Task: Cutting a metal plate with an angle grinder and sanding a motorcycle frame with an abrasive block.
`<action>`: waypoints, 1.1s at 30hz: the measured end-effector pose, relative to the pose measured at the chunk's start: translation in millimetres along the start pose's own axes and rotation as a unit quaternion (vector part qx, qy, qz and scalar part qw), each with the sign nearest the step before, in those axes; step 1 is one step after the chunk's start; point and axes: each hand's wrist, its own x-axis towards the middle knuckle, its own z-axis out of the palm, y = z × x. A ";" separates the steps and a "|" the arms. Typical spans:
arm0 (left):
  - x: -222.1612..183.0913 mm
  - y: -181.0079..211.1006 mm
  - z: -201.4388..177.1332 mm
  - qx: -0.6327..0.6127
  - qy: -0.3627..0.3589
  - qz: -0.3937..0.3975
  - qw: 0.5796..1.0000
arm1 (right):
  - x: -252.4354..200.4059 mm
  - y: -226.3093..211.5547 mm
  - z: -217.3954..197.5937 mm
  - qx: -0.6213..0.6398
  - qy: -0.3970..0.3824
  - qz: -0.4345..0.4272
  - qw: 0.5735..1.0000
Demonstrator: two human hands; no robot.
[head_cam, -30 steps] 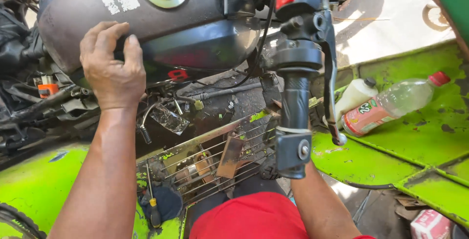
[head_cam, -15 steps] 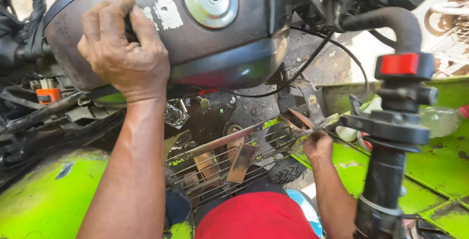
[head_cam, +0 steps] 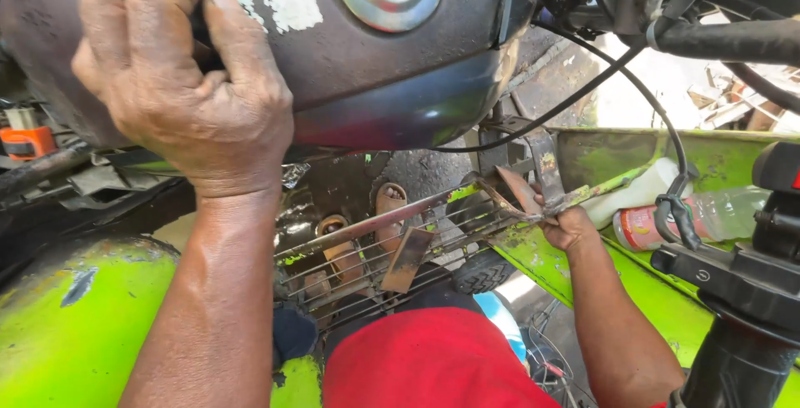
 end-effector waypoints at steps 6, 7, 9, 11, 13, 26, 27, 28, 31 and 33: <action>-6.9 -4.1 -0.1 0.028 -0.013 0.025 0.999 | -4.1 -36.2 0.1 -0.038 0.029 0.004 0.999; -8.1 -6.0 0.7 0.030 -0.012 0.024 0.999 | -1.5 -38.5 -2.7 -0.039 0.029 0.005 0.999; -10.4 -9.9 2.0 0.044 -0.016 0.029 0.999 | 1.8 -39.8 -8.7 -0.053 0.005 0.017 0.998; -14.8 -14.2 3.7 0.052 -0.019 0.017 0.998 | 8.2 -42.7 -17.5 -0.084 -0.006 0.030 0.996; -15.8 -15.5 4.7 0.060 -0.020 0.004 0.998 | 13.0 -46.7 -26.5 -0.115 -0.016 0.040 0.992; -17.0 -15.1 5.8 0.053 0.006 0.037 0.998 | 32.5 -46.5 -21.1 -0.017 -0.093 0.009 0.996; -17.4 -15.2 5.9 0.057 0.006 0.034 0.998 | 35.7 -45.7 -24.0 0.001 -0.107 0.013 0.994; -17.5 -15.0 5.7 0.055 0.006 0.033 0.998 | 33.4 -45.9 -22.5 0.000 -0.104 0.013 0.994; -19.7 -17.3 5.7 0.049 0.004 0.026 0.998 | 22.8 -46.1 -7.4 0.028 -0.129 0.040 0.990; -23.4 -21.7 8.4 0.051 0.016 0.023 0.998 | 8.8 -45.9 13.9 0.057 -0.123 0.067 0.989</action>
